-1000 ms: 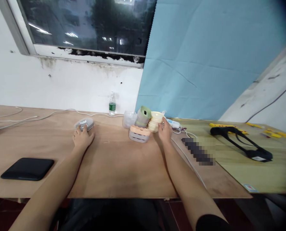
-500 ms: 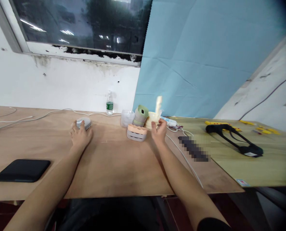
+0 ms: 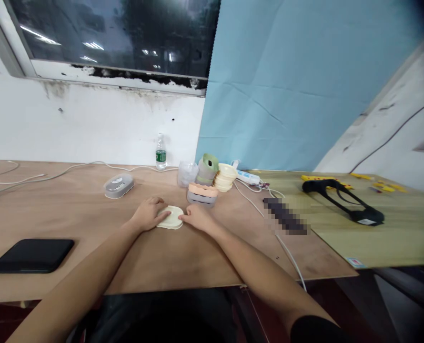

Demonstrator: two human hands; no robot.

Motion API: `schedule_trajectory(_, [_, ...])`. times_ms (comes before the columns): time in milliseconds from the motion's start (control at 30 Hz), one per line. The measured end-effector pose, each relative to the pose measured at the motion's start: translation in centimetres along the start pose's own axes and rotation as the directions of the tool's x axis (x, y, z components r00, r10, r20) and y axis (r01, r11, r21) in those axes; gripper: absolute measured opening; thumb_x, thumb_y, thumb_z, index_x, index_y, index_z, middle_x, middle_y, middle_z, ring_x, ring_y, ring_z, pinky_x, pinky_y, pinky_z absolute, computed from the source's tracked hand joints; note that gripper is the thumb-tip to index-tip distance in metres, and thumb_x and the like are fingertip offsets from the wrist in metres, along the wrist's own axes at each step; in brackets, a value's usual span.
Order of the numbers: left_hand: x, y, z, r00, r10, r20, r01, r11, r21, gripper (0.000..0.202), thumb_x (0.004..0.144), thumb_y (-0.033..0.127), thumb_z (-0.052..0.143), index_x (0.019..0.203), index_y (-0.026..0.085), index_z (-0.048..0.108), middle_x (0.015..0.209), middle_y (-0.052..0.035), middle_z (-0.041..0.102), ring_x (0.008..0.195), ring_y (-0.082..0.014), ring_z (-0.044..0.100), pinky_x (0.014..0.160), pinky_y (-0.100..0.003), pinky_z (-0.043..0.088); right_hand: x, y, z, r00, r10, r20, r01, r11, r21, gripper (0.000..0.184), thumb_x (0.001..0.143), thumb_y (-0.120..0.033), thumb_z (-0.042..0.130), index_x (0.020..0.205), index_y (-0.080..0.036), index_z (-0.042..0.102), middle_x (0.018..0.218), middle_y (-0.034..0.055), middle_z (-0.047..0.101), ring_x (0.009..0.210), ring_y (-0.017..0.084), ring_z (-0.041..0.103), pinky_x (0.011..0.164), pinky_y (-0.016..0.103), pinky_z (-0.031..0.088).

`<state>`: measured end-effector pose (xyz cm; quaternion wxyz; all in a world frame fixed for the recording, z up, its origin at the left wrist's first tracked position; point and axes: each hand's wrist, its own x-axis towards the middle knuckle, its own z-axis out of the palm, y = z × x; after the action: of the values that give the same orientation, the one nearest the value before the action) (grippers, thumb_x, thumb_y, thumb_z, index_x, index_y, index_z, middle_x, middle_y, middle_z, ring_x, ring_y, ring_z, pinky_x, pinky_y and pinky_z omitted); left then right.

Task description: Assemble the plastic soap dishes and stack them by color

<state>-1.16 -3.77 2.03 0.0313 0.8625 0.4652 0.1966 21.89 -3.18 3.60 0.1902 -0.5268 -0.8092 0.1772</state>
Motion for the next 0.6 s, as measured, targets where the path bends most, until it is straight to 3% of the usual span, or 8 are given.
schedule_trajectory(67, [-0.2, 0.0, -0.2, 0.999, -0.027, -0.035, 0.026, 0.999, -0.023, 0.051, 0.092, 0.053, 0.033, 0.116, 0.02, 0.065, 0.115, -0.011, 0.06, 0.108, -0.0245, 0.054, 0.098, -0.038, 0.04, 0.0, 0.2, -0.9, 0.98, -0.072, -0.184, 0.073, 0.997, 0.0, 0.034, 0.077, -0.047, 0.064, 0.058, -0.02, 0.057, 0.055, -0.0012, 0.056, 0.053, 0.013, 0.048, 0.052, 0.025, 0.029])
schedule_trajectory(100, [-0.3, 0.0, -0.3, 0.999, -0.034, -0.032, 0.032, 0.999, -0.043, 0.052, 0.092, 0.053, 0.032, 0.116, 0.02, 0.065, 0.114, -0.0106, 0.06, 0.107, -0.024, 0.054, 0.097, -0.038, 0.04, 0.1, 0.5, -1.5, 0.949, -0.115, -0.295, 0.119, 0.993, -0.002, 0.03, 0.079, -0.045, 0.061, 0.063, -0.02, 0.06, 0.062, 0.0003, 0.06, 0.06, 0.015, 0.052, 0.057, 0.026, 0.034])
schedule_trajectory(200, [-0.8, 0.1, -0.7, 1.0, -0.027, 0.016, 0.028, 0.997, -0.075, 0.055, 0.09, 0.058, 0.035, 0.117, 0.02, 0.064, 0.111, -0.0107, 0.06, 0.104, -0.0238, 0.055, 0.096, -0.036, 0.042, 0.6, 2.2, -3.2, 0.792, -0.181, -0.583, 0.189, 0.981, -0.048, 0.021, 0.085, -0.038, 0.054, 0.079, -0.021, 0.064, 0.084, 0.0061, 0.065, 0.086, 0.021, 0.057, 0.079, 0.032, 0.042])
schedule_trajectory(267, [-0.9, 0.4, -0.6, 0.999, -0.011, 0.039, 0.013, 0.999, -0.051, 0.059, 0.086, 0.062, 0.041, 0.122, 0.02, 0.062, 0.112, -0.0116, 0.059, 0.104, -0.0254, 0.055, 0.096, -0.038, 0.041, 0.8, 4.1, -4.1, 0.726, -0.15, -0.672, 0.141, 0.988, -0.069, 0.021, 0.084, -0.038, 0.054, 0.09, -0.02, 0.064, 0.095, 0.0094, 0.064, 0.098, 0.025, 0.054, 0.088, 0.037, 0.041])
schedule_trajectory(333, [-0.8, 0.6, -0.3, 0.999, 0.0, 0.043, 0.0, 1.0, -0.011, 0.063, 0.083, 0.064, 0.045, 0.127, 0.02, 0.058, 0.116, -0.0125, 0.058, 0.106, -0.0273, 0.054, 0.096, -0.04, 0.04, 1.1, 6.2, -4.5, 0.731, -0.109, -0.673, 0.076, 0.994, -0.079, 0.031, 0.078, -0.041, 0.061, 0.1, -0.019, 0.063, 0.107, 0.0118, 0.061, 0.106, 0.027, 0.051, 0.093, 0.04, 0.04])
schedule_trajectory(433, [-0.4, 0.8, 0.6, 1.0, -0.008, 0.022, 0.007, 1.0, 0.023, 0.065, 0.083, 0.065, 0.044, 0.131, 0.021, 0.054, 0.121, -0.0133, 0.056, 0.109, -0.0289, 0.052, 0.097, -0.042, 0.039, 1.6, 8.7, -4.3, 0.819, -0.019, -0.573, 0.024, 1.0, 0.002, 0.039, 0.071, -0.047, 0.066, 0.098, -0.019, 0.064, 0.108, 0.0112, 0.06, 0.102, 0.027, 0.055, 0.089, 0.04, 0.044])
schedule_trajectory(500, [-0.1, 0.8, 1.1, 1.0, -0.021, -0.005, 0.021, 1.0, 0.018, 0.067, 0.084, 0.065, 0.043, 0.133, 0.02, 0.051, 0.126, -0.014, 0.054, 0.113, -0.0295, 0.051, 0.098, -0.042, 0.038, 1.9, 9.4, -4.0, 0.851, 0.021, -0.524, 0.026, 0.996, 0.082, 0.036, 0.072, -0.049, 0.064, 0.091, -0.019, 0.063, 0.101, 0.0094, 0.062, 0.094, 0.025, 0.058, 0.081, 0.038, 0.047])
schedule_trajectory(600, [0.2, 0.8, 1.3, 0.997, -0.048, -0.054, 0.047, 0.999, -0.008, 0.068, 0.086, 0.062, 0.043, 0.137, 0.017, 0.046, 0.131, -0.0146, 0.052, 0.118, -0.0298, 0.049, 0.1, -0.043, 0.037, 2.0, 8.9, -4.0, 0.788, 0.002, -0.616, 0.078, 0.992, 0.103, 0.035, 0.076, -0.051, 0.061, 0.088, -0.019, 0.06, 0.097, 0.0093, 0.064, 0.094, 0.025, 0.058, 0.083, 0.038, 0.046])
